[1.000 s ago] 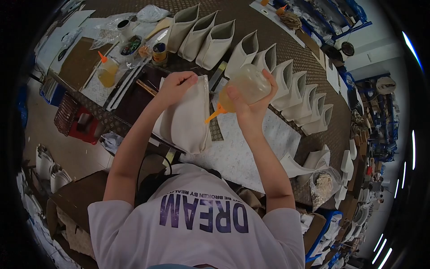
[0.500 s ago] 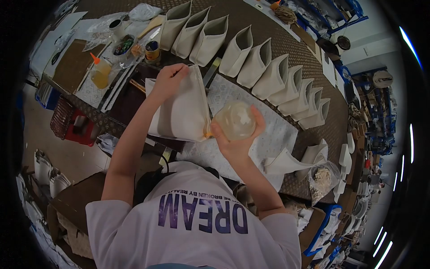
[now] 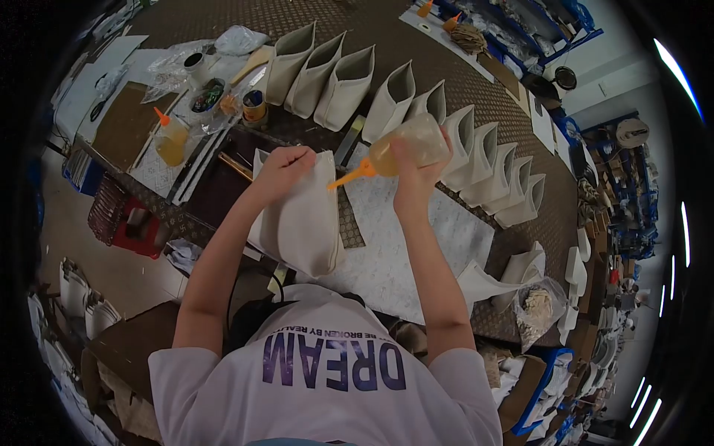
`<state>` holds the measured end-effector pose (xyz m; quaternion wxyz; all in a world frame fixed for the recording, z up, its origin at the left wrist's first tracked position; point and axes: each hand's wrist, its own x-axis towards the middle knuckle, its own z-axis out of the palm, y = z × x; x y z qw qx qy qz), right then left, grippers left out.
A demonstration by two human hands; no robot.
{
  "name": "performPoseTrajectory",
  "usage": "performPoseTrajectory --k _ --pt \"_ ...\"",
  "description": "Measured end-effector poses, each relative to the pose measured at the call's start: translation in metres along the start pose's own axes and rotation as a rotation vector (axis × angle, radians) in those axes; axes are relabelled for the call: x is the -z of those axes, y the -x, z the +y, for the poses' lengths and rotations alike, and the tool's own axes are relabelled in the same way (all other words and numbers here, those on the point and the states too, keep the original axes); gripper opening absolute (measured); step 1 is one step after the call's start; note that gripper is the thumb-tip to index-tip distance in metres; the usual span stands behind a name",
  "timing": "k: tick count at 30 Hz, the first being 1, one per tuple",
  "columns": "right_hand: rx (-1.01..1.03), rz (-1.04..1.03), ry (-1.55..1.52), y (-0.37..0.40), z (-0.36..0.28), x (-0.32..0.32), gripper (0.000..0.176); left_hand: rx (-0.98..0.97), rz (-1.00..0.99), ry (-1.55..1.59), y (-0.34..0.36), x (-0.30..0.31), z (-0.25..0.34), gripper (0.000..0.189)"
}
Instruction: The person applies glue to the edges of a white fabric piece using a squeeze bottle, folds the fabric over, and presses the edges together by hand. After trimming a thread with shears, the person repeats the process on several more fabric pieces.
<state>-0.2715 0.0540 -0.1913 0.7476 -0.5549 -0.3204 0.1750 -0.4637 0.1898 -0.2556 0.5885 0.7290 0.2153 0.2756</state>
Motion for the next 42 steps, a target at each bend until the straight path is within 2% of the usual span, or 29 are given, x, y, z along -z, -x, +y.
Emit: performPoseTrajectory --k 6,9,12,15,21,24,27,31,33,34,35,37,38,41,42 --pt "0.012 0.084 -0.243 -0.046 0.003 -0.038 0.063 0.034 0.003 -0.022 0.002 0.0 0.002 0.026" --pt "-0.018 -0.026 -0.179 -0.037 -0.017 -0.041 0.07 0.065 0.027 0.0 0.001 0.001 0.004 0.027" --pt "0.118 -0.117 0.14 -0.014 -0.037 -0.043 0.08 -0.027 0.055 -0.033 -0.003 0.004 -0.005 0.028" --pt "0.083 -0.239 0.248 0.013 -0.049 -0.034 0.088 0.015 0.112 -0.054 -0.005 0.008 -0.004 0.028" --pt "0.076 -0.284 0.354 0.056 -0.031 -0.005 0.088 0.037 0.256 -0.061 -0.012 0.004 -0.009 0.029" --pt "0.159 -0.228 0.385 0.074 -0.009 0.012 0.087 0.08 0.32 -0.128 -0.011 -0.001 -0.005 0.029" --pt "0.099 -0.08 0.275 0.078 -0.003 0.033 0.085 0.141 0.39 -0.301 -0.004 -0.011 0.015 0.027" --pt "-0.147 0.118 -0.058 0.07 0.017 0.095 0.068 0.186 0.398 -0.402 0.001 -0.006 0.027 0.032" --pt "-0.296 0.205 -0.299 0.071 0.028 0.126 0.059 0.134 0.246 -0.376 0.008 0.004 0.023 0.04" --pt "-0.305 0.257 -0.315 0.073 0.03 0.136 0.055 0.11 0.171 -0.362 0.013 0.012 0.017 0.044" --pt "-0.315 0.31 -0.33 0.075 0.031 0.143 0.051 0.328 -0.143 -0.526 0.014 0.032 0.003 0.056" --pt "-0.345 0.38 -0.382 0.08 0.033 0.155 0.046 0.408 -0.894 -0.978 0.014 0.034 0.029 0.05" --pt "-0.363 0.395 -0.419 0.082 0.033 0.16 0.045 0.255 -1.004 -0.697 0.025 0.045 -0.02 0.055" --pt "-0.355 0.43 -0.478 0.083 0.029 0.17 0.042 0.436 -0.929 -1.079 0.018 0.015 0.008 0.059" --pt "-0.341 0.439 -0.487 0.082 0.027 0.171 0.042 0.522 -0.932 -1.037 0.01 0.014 0.01 0.059"
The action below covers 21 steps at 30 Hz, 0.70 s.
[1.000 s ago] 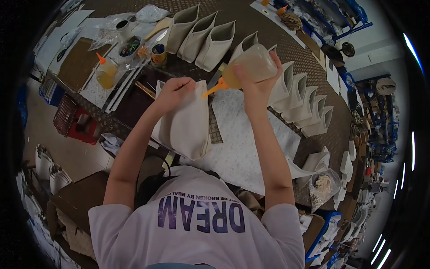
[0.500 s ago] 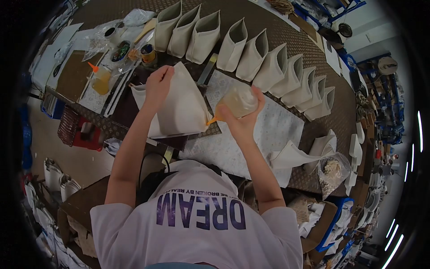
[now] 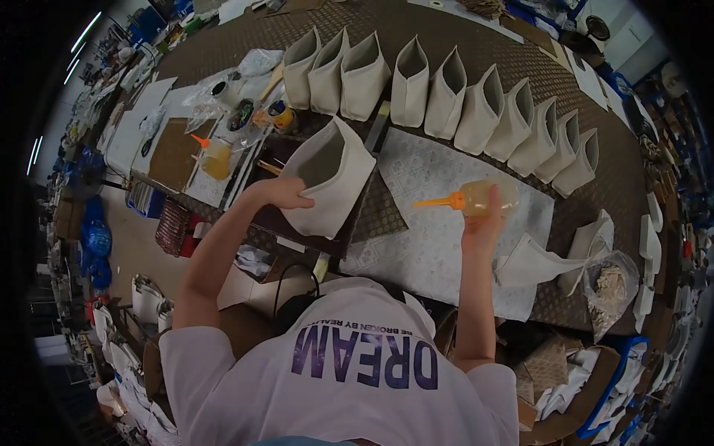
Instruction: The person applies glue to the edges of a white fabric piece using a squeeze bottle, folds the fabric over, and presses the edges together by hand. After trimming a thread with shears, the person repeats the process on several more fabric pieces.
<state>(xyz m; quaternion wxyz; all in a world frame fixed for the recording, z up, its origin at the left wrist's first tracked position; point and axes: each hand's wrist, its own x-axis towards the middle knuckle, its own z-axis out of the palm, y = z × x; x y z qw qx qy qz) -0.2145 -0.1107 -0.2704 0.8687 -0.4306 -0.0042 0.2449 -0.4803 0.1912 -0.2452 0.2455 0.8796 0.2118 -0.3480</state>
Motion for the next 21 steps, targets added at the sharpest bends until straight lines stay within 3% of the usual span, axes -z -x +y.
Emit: performPoseTrajectory --k 4,7,8,11,12,16,19,21 --pt "0.074 0.036 -0.089 0.009 -0.028 -0.01 0.043 0.066 0.39 0.681 0.022 0.006 -0.002 0.052" --pt "0.139 0.073 -0.112 0.011 -0.042 -0.009 0.043 -0.267 0.407 1.419 0.031 -0.004 -0.008 0.057" --pt "0.154 0.08 -0.119 0.011 -0.044 -0.009 0.043 -0.281 0.459 1.522 0.026 -0.013 -0.021 0.046" --pt "0.169 0.087 -0.135 0.01 -0.043 -0.01 0.044 -0.668 0.307 2.233 0.012 -0.037 -0.027 0.04" --pt "0.168 0.085 -0.138 0.01 -0.041 -0.011 0.045 -0.841 0.161 2.406 0.021 -0.036 -0.012 0.038" --pt "0.18 0.073 -0.098 0.013 -0.037 -0.028 0.045 -1.399 0.214 2.29 -0.016 -0.058 -0.042 0.038" --pt "0.206 0.067 -0.076 0.012 -0.031 -0.042 0.045 -1.178 0.41 2.459 0.004 -0.053 -0.041 0.037" --pt "0.212 0.05 -0.058 0.012 -0.029 -0.052 0.045 -1.131 0.409 2.501 0.026 -0.038 -0.019 0.046"
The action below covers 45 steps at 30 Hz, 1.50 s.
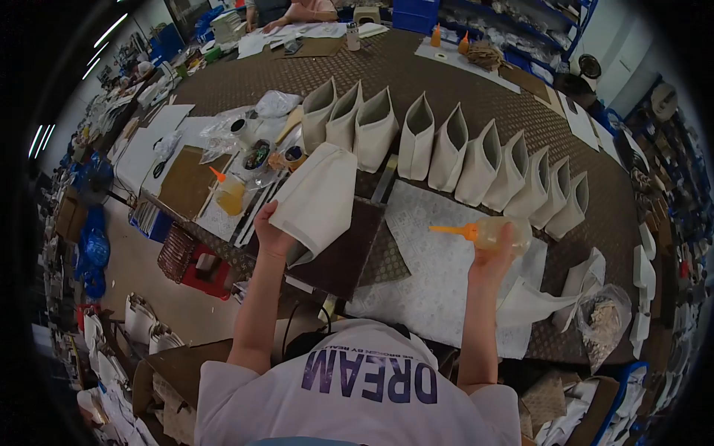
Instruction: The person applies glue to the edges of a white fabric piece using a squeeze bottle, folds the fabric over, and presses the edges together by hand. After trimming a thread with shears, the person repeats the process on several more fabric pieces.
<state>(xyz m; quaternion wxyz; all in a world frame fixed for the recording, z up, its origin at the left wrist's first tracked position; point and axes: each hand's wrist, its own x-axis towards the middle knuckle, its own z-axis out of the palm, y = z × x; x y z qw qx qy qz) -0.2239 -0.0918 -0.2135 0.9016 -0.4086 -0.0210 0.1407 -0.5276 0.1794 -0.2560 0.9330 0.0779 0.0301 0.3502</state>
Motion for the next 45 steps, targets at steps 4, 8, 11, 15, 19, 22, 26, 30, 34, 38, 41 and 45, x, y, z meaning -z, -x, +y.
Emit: performPoseTrajectory --k 4,8,11,15,19,22,26,30,34,38,41,45 --pt "-0.028 -0.039 0.018 -0.01 0.014 -0.011 0.05 0.014 0.062 -0.042 0.008 -0.028 -0.035 0.059" --pt "0.069 -0.182 0.164 -0.012 0.019 -0.044 0.063 0.029 0.277 -0.281 0.015 -0.011 -0.066 0.053" --pt "0.058 -0.277 0.218 -0.02 0.021 -0.063 0.072 0.084 0.378 -0.444 0.032 -0.011 -0.086 0.051" --pt "0.133 -0.4 0.289 -0.022 0.026 -0.096 0.08 0.179 0.354 -0.439 0.044 -0.008 -0.108 0.05" --pt "0.243 -0.434 0.39 -0.032 0.049 -0.112 0.084 0.329 0.498 -0.508 0.051 -0.003 -0.119 0.058" --pt "0.269 -0.469 0.464 -0.039 0.06 -0.113 0.083 0.38 0.494 -0.565 0.054 0.028 -0.128 0.067" --pt "0.281 -0.493 0.502 -0.03 0.062 -0.119 0.082 0.468 0.504 -0.582 0.057 0.036 -0.133 0.074" --pt "0.298 -0.521 0.573 -0.031 0.068 -0.112 0.083 0.44 0.5 -0.572 0.058 0.03 -0.135 0.068" --pt "0.4 -0.563 0.66 -0.028 0.072 -0.11 0.082 0.401 0.527 -0.559 0.056 0.031 -0.139 0.062" --pt "0.501 -0.633 0.699 -0.024 0.075 -0.105 0.082 0.365 0.485 -0.462 0.057 0.032 -0.144 0.058" --pt "0.506 -0.528 0.727 -0.03 0.078 -0.1 0.082 0.334 0.455 -0.399 0.059 0.036 -0.149 0.056" --pt "0.214 -0.312 0.479 -0.037 0.074 -0.087 0.078 0.36 0.494 -0.413 0.059 0.025 -0.146 0.057"
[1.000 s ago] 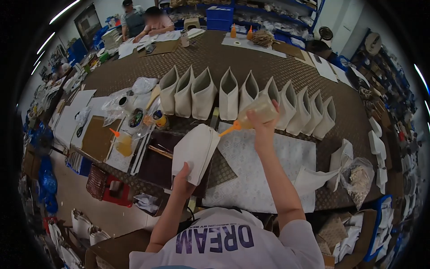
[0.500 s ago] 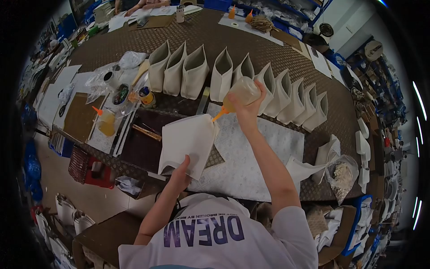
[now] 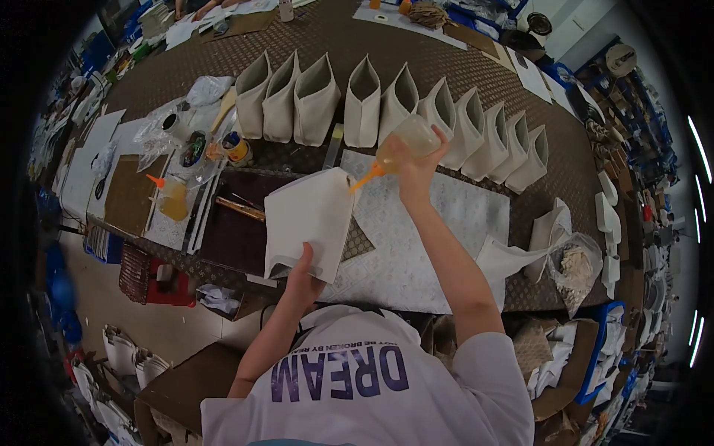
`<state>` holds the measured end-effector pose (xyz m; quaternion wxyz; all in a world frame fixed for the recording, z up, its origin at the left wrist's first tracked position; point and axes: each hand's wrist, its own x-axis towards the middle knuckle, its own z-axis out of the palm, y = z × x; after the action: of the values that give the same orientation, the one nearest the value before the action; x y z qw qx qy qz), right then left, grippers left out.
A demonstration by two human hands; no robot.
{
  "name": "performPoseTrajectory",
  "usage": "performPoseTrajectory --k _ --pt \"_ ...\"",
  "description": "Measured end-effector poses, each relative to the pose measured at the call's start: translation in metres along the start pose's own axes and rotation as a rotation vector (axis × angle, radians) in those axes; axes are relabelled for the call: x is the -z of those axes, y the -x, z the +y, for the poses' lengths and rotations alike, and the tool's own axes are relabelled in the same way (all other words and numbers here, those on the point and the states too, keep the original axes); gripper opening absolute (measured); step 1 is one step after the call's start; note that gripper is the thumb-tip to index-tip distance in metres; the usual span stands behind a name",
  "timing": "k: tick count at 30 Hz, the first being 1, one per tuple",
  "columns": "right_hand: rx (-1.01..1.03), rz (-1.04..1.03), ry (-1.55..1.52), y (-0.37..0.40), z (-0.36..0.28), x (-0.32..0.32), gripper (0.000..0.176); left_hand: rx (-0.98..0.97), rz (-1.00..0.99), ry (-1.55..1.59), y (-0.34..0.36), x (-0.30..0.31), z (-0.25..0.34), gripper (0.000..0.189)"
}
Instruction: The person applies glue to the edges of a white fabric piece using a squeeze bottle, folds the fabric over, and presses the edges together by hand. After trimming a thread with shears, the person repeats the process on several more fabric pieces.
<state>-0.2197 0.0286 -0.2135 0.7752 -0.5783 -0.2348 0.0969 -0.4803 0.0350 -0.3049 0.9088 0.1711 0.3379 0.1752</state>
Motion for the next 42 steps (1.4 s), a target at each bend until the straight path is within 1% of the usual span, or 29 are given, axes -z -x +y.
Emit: performPoseTrajectory --k 2,8,10,13,19,20,23,25,26,28,29,32,35,38,42 --pt "-0.05 0.122 -0.037 0.002 0.014 0.009 0.076 0.021 0.015 -0.024 0.004 -0.004 0.003 0.058" --pt "-0.163 0.154 -0.056 0.031 0.019 0.029 0.074 0.027 0.047 -0.048 0.004 -0.018 0.008 0.057" --pt "-0.18 0.142 -0.09 0.045 0.011 0.032 0.074 0.005 0.058 -0.057 0.004 -0.025 0.009 0.054" --pt "-0.187 0.12 -0.091 0.067 0.004 0.036 0.075 0.003 0.019 -0.05 -0.001 -0.027 0.008 0.053" --pt "-0.196 0.039 -0.02 0.112 -0.021 0.038 0.077 -0.059 -0.139 -0.047 -0.006 -0.027 0.003 0.057" --pt "-0.202 0.025 0.001 0.12 -0.023 0.038 0.077 -0.066 -0.126 -0.045 -0.008 -0.025 0.002 0.057" --pt "-0.282 -0.052 0.036 0.142 -0.023 0.04 0.077 -0.072 -0.08 -0.041 -0.009 -0.025 0.001 0.057" --pt "-0.426 -0.035 -0.133 0.135 -0.022 0.047 0.076 -0.053 -0.029 -0.037 -0.006 -0.029 0.006 0.057" --pt "-0.498 -0.026 -0.217 0.131 -0.021 0.049 0.075 -0.05 -0.037 -0.03 -0.005 -0.027 0.005 0.057" --pt "-0.403 -0.007 -0.137 0.12 -0.008 0.052 0.072 -0.041 -0.063 -0.021 -0.006 -0.022 0.005 0.056" --pt "-0.352 0.005 -0.098 0.113 -0.003 0.052 0.07 -0.031 -0.03 -0.015 -0.006 -0.02 0.004 0.056" --pt "-0.325 0.107 -0.1 0.081 0.002 0.043 0.068 -0.004 0.042 -0.018 -0.001 -0.015 0.003 0.056" --pt "-0.25 0.109 -0.122 0.043 0.022 0.043 0.071 0.007 0.056 -0.04 0.006 -0.013 0.005 0.055" --pt "-0.146 0.132 -0.175 0.015 0.04 0.038 0.079 0.005 0.055 -0.026 0.011 -0.013 0.009 0.055" --pt "0.029 0.165 -0.049 0.008 0.044 0.02 0.089 0.008 0.066 -0.031 0.009 -0.006 0.007 0.055"
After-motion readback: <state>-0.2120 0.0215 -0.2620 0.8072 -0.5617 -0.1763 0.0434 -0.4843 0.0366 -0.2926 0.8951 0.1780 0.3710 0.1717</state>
